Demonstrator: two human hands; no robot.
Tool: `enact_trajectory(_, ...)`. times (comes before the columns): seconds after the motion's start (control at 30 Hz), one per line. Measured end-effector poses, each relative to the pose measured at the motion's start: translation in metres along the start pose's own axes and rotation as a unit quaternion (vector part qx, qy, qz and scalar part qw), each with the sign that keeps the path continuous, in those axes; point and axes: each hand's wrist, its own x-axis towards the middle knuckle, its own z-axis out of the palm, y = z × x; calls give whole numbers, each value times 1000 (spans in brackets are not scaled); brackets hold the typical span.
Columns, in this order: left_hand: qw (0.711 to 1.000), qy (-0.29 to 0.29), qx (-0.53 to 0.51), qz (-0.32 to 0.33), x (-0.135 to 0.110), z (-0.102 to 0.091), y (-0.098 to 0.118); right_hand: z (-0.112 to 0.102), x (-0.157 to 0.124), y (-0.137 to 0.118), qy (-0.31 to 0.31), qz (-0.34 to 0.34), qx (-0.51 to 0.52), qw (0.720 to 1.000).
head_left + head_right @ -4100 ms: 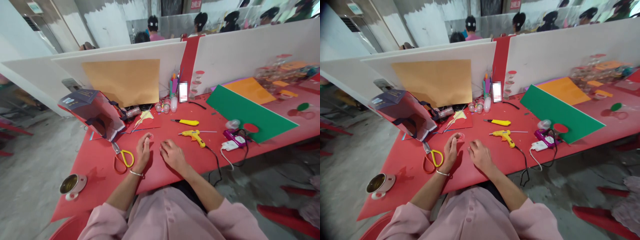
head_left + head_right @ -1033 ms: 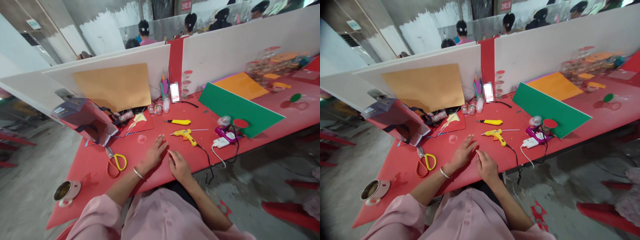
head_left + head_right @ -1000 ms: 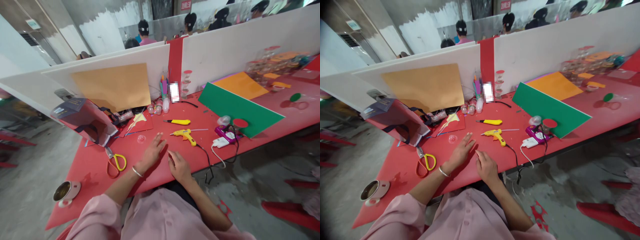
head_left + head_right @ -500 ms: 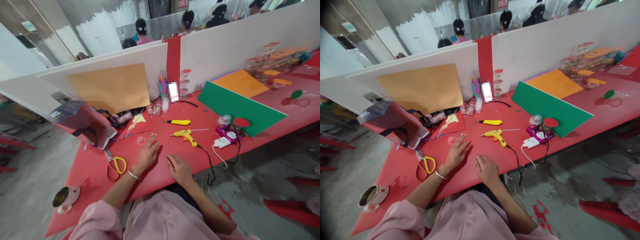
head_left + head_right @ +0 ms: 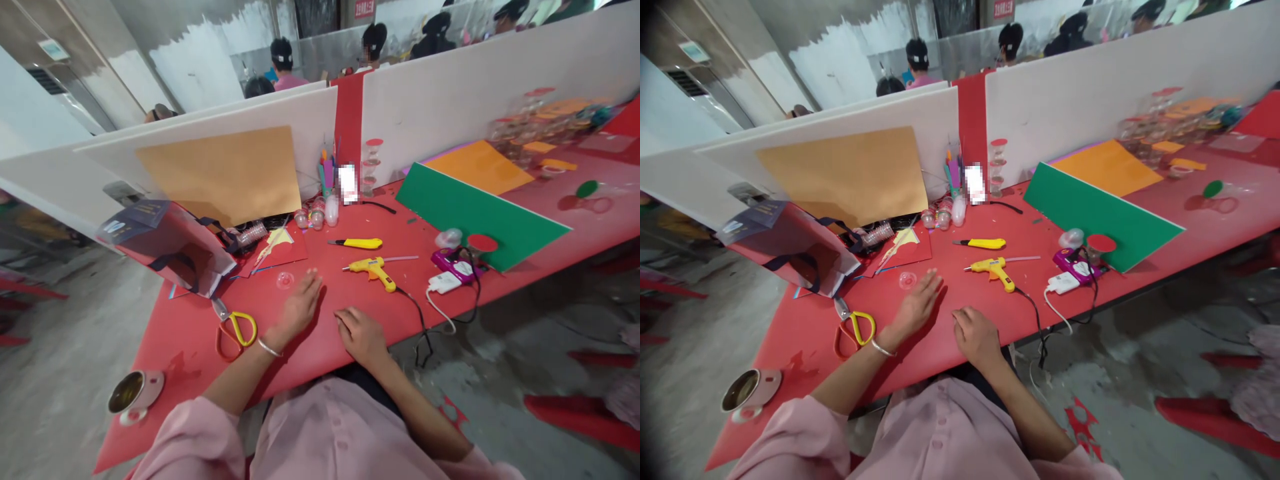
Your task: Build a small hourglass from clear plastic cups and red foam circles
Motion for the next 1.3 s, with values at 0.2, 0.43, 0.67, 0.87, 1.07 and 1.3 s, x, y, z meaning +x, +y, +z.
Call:
enact_trajectory(0.2,999,-42,-5,8,3,2,-1,1,0,0,-5,-3,-6,1000)
enact_trajectory(0.43,1000,-5,-5,-1,2,-11,3,2,-1,1,-3,-3,-3,1000)
enact_trajectory(0.67,997,-68,2,40,4,-10,-6,3,-1,2,-8,-3,6,1000)
enact_trajectory(0.87,999,-42,23,22,6,-6,-5,2,0,1,-9,-3,1,1000)
enact_trajectory(1.07,994,-96,48,26,-1,6,-7,1,0,-1,-3,-5,1,1000)
enact_trajectory(1.3,998,-70,0,-3,0,-1,-9,0,0,-1,-3,2,2,1000)
